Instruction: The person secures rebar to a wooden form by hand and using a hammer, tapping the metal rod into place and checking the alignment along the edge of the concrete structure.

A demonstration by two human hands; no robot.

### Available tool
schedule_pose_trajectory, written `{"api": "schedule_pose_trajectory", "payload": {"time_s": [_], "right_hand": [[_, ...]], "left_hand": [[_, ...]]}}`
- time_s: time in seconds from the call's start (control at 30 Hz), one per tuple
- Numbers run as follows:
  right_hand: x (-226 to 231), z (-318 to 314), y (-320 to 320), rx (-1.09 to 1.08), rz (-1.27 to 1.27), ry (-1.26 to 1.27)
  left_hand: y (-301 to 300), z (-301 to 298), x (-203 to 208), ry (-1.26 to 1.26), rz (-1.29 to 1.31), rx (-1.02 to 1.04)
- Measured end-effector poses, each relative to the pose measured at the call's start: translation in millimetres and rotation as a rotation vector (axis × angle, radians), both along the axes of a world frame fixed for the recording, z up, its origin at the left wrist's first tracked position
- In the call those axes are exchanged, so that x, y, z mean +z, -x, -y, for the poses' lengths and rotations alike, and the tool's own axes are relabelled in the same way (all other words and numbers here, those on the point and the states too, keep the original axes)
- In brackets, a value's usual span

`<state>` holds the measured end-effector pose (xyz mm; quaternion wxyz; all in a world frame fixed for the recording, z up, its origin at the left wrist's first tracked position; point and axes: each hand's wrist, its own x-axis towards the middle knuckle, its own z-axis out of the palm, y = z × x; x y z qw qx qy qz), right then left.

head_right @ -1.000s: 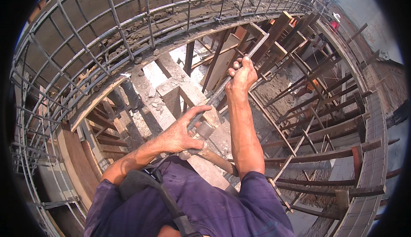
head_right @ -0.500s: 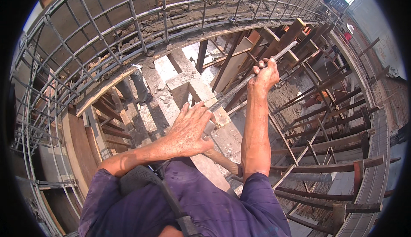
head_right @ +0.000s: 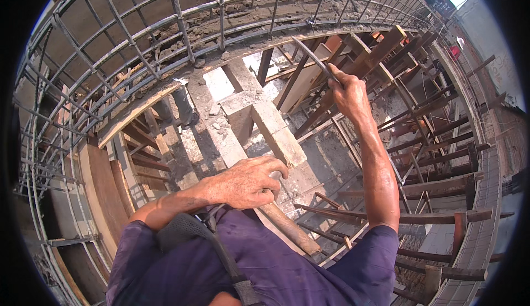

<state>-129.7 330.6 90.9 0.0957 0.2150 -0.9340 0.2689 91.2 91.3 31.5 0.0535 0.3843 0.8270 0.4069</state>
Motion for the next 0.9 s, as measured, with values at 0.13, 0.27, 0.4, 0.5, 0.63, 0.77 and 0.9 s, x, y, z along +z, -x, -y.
{"api": "schedule_pose_trajectory", "payload": {"time_s": [0.13,0.27,0.4,0.5,0.63,0.77,0.9], "right_hand": [[-20.8,13.7,26.0,-0.141,-0.026,0.03],[-17.8,40.0,58.9,-0.198,-0.09,-0.03],[-25.9,91.0,44.6,0.027,-0.074,0.071],[-29.1,100.9,26.6,-0.063,0.103,0.109],[-24.0,86.9,10.9,-0.184,0.25,0.069],[-57.6,19.9,72.7,-0.277,0.1,0.008],[-49.6,64.7,71.7,-0.05,0.045,-0.044]], "left_hand": [[8.1,6.4,2.3,-0.089,0.135,-0.059],[16.1,5.0,0.5,-0.098,0.195,-0.141],[25.4,8.1,-7.7,-0.135,0.192,-0.209],[27.1,10.4,-7.9,-0.147,0.18,-0.229],[27.3,17.7,-13.9,-0.154,0.163,-0.22],[28.9,12.9,-5.7,-0.155,0.194,-0.303],[36.0,8.8,-8.4,-0.167,0.204,-0.343]]}}
